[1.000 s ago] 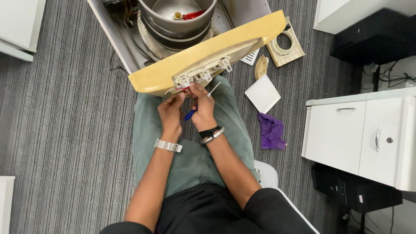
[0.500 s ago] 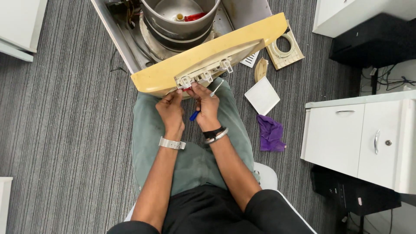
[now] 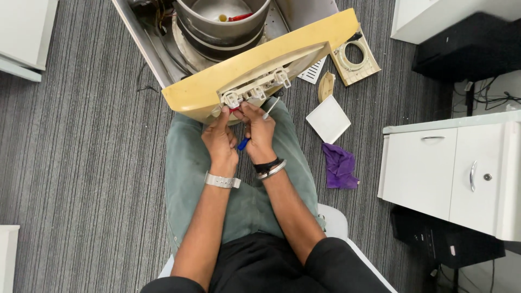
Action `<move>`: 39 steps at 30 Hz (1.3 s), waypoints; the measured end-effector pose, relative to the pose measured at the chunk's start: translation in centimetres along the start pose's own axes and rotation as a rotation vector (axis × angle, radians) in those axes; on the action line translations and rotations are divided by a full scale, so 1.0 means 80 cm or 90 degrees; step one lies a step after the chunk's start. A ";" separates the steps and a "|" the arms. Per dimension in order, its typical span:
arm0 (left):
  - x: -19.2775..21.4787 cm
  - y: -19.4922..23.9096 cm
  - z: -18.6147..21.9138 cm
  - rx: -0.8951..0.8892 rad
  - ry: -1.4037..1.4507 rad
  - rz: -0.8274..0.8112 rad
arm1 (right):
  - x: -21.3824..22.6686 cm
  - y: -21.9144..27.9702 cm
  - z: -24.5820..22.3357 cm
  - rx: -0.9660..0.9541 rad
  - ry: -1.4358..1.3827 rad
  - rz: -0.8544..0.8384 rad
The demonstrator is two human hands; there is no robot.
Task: The recorder is repairing the internal wiring and components of a top-loading water dispenser.
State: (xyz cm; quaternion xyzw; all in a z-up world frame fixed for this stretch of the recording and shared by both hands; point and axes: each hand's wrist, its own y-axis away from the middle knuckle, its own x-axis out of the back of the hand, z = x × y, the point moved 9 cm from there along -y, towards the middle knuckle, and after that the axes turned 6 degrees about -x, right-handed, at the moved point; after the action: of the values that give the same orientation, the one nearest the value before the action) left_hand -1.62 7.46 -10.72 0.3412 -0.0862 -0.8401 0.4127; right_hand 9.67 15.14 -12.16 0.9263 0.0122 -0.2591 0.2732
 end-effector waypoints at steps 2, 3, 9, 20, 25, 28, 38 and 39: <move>0.004 -0.006 -0.004 -0.021 -0.003 0.012 | 0.003 -0.004 0.005 -0.008 -0.010 -0.017; 0.006 -0.008 -0.008 -0.037 -0.005 0.023 | 0.006 -0.006 0.005 -0.015 -0.018 -0.029; -0.002 -0.002 -0.014 0.062 0.091 -0.010 | 0.007 -0.009 0.013 -0.093 -0.055 -0.065; 0.025 -0.012 -0.058 0.107 0.156 -0.104 | 0.012 -0.014 0.020 -0.138 -0.043 -0.095; 0.029 -0.024 -0.089 0.186 0.218 -0.127 | 0.013 -0.018 0.023 -0.168 -0.054 -0.118; 0.029 -0.020 -0.086 0.198 0.164 -0.140 | 0.013 -0.012 0.022 -0.200 -0.074 -0.113; 0.027 -0.029 -0.079 0.121 0.148 -0.190 | 0.018 -0.023 0.024 -0.213 -0.045 -0.131; 0.028 -0.026 -0.081 0.150 0.153 -0.187 | 0.021 -0.024 0.029 -0.225 -0.035 -0.132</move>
State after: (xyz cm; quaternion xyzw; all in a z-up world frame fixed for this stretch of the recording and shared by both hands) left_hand 0.32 7.98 -17.62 0.4934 -0.0831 -0.8288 0.2506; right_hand 9.71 15.39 -15.67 0.8504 0.1451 -0.3045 0.4037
